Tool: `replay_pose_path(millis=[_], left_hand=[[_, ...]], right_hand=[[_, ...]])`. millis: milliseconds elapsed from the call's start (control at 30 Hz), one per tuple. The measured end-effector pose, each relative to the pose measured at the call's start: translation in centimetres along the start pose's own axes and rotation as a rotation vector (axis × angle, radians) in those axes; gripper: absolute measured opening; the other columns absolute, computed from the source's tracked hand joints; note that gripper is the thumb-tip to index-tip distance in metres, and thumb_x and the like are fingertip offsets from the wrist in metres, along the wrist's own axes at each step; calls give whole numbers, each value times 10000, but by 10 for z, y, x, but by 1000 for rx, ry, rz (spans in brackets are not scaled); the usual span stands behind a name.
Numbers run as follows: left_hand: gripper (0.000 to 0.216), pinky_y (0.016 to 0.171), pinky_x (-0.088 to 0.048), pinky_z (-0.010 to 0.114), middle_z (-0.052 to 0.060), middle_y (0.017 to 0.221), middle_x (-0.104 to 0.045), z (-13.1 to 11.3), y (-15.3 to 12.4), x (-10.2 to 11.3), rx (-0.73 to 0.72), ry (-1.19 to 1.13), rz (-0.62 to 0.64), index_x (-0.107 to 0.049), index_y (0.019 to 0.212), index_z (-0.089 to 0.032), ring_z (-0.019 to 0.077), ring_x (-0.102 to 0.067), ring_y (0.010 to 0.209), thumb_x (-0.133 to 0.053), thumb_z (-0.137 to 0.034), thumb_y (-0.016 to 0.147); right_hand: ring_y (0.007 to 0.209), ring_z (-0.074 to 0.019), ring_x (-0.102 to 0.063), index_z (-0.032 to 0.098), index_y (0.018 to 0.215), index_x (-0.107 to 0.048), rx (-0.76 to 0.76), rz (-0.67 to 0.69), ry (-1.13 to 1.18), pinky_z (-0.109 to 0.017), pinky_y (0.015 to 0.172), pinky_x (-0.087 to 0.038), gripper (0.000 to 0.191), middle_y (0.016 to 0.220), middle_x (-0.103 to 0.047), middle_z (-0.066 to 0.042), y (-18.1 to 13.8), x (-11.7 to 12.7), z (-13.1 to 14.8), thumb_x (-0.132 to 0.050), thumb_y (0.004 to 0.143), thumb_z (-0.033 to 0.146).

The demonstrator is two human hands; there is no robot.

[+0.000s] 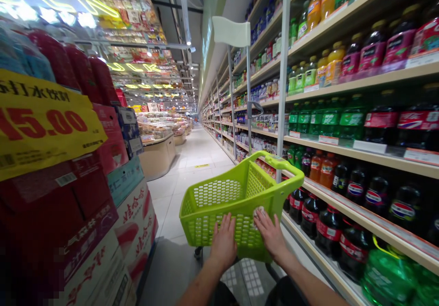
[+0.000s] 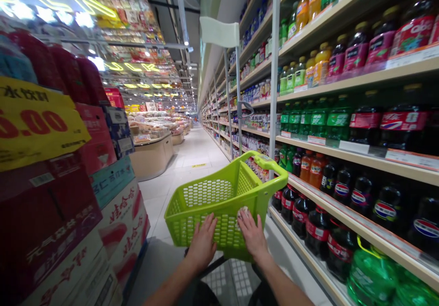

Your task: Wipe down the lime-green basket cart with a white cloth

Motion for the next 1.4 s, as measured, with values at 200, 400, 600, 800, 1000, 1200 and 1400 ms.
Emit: replay_pose_path(millis=[200,400,600,800,1000,1200,1400], left_hand=[[689,1085,-93,425,40,1457,-164,-7,9,5,-4,17,-34,-255,1344,-155,186,-113,1335,-380,-189,668],[676,1085,-88,421,26,1463,-135,-16,14,9,-39,46,-25,-232,1351,-163,184,-89,1339,-359,-201,688],[680,1082,-102,427,36,1464,-134,-22,21,12,-40,46,-36,-229,1351,-159,187,-93,1338,-368,-209,687],[681,1081,-105,434,47,1462,-141,-29,24,11,-79,16,-49,-253,1343,-155,197,-98,1338,-383,-214,677],[682,1080,-111,432,51,1460,-147,-32,27,8,-74,18,-58,-255,1341,-158,191,-103,1337,-384,-210,673],[690,1084,-86,435,36,1458,-157,-36,24,5,-93,0,-42,-253,1344,-164,186,-102,1337,-379,-204,667],[687,1085,-106,426,40,1460,-149,-21,25,13,-34,34,-59,-254,1344,-158,189,-106,1337,-373,-190,668]], right_hand=[[1234,-258,-319,229,1205,-500,-73,-36,-26,-506,1001,-155,427,1333,-415,-91,21,19,-19,-404,801,131],[1195,-248,-379,227,1115,-565,-40,-40,-37,-501,991,-183,408,1282,-479,-76,7,18,-25,-381,785,74],[1249,-264,-308,198,1187,-509,-129,-88,-68,-522,985,-192,396,1329,-414,-118,25,45,-56,-379,821,127],[1231,-222,-347,207,1165,-522,-22,-63,-65,-484,974,-252,419,1269,-487,-105,-5,45,-78,-326,820,72],[1277,-235,-261,192,1283,-398,-293,-238,-52,-485,996,-252,472,1390,-313,-114,41,87,-133,-350,820,120],[1298,-278,-196,214,1298,-386,-322,-209,-31,-474,970,-323,523,1447,-174,-82,51,62,-136,-408,783,124],[1289,-220,-236,163,1243,-463,-219,-232,74,-427,1014,-312,467,1347,-388,-99,61,51,-140,-340,800,76]])
Point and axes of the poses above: each hand's wrist, its own y-axis towards the middle knuckle, its own x-axis out of the back of the hand, z = x × y, the point moved 6 cm from there along y, towards the middle knuckle
